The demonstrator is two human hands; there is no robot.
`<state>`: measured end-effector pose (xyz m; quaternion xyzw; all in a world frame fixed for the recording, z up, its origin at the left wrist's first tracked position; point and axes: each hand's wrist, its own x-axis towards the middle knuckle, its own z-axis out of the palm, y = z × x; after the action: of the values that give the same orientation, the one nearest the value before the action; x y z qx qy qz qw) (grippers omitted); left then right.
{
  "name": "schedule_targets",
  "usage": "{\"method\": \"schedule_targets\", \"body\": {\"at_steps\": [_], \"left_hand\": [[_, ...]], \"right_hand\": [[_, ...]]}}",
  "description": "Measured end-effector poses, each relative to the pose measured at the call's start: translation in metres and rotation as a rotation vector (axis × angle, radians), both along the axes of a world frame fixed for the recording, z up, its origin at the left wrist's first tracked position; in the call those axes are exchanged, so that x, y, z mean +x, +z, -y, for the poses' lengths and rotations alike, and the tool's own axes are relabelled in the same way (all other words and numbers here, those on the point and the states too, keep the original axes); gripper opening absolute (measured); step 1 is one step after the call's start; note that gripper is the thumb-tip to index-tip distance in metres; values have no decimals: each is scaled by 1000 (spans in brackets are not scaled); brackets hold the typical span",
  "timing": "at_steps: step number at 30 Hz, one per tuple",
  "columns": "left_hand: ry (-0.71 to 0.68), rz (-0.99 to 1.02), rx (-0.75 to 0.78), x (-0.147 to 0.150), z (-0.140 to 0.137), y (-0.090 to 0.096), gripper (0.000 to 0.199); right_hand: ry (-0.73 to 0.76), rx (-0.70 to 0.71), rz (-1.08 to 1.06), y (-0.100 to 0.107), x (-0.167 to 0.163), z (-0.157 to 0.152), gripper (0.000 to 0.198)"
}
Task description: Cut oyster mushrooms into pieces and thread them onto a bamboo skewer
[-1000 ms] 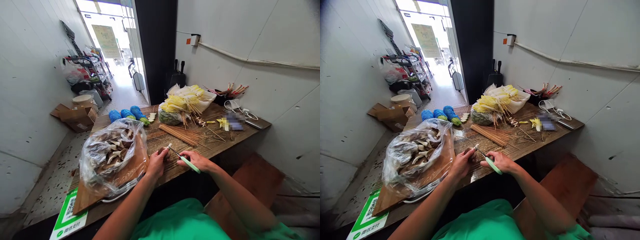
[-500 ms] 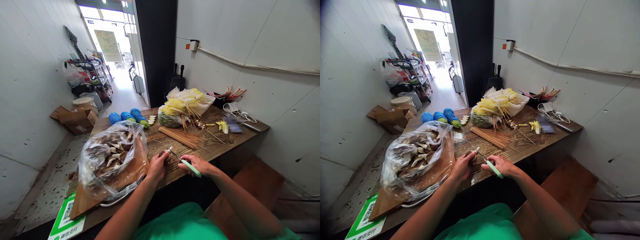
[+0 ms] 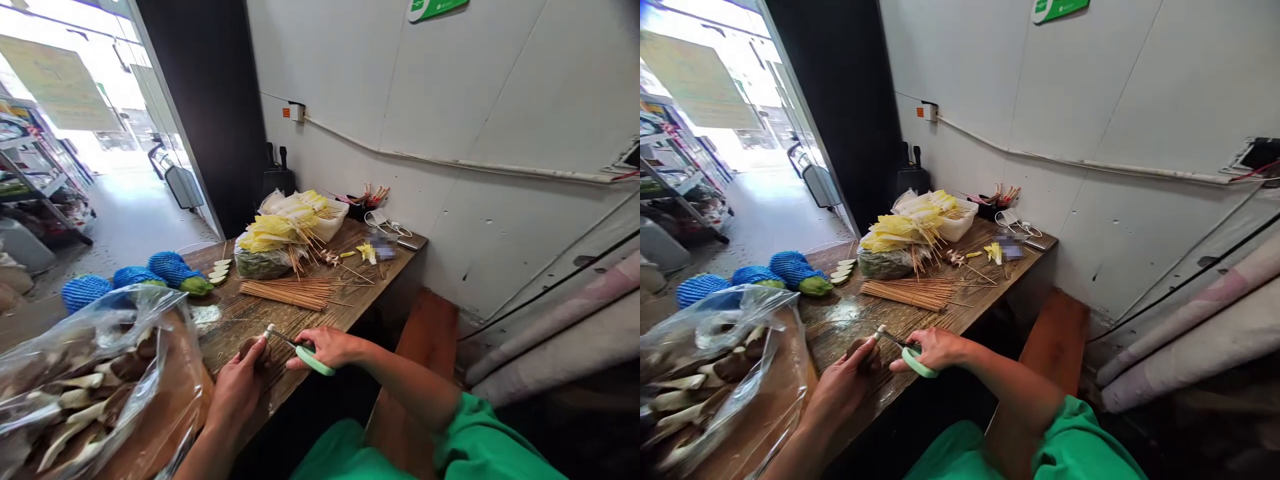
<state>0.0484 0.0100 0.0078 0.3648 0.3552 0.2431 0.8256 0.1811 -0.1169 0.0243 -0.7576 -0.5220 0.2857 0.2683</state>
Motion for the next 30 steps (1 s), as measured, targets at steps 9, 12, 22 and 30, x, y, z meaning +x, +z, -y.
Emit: {"method": "schedule_targets", "body": {"at_steps": [9,12,22,30], "left_hand": [[-27,3,4,0,0,0,18],[-31,30,-5,-1,0,0,20],[9,70,27,-5,4,-2,32],[39,84,30,-7,4,-15,31]], "right_hand": [[16,19,-42,-3,0,0,58],[15,31,-32,-1,-1,1,56],[-8,55,-65,-7,-9,3,51],[-44,71,225,-8,-19,4,57]]}}
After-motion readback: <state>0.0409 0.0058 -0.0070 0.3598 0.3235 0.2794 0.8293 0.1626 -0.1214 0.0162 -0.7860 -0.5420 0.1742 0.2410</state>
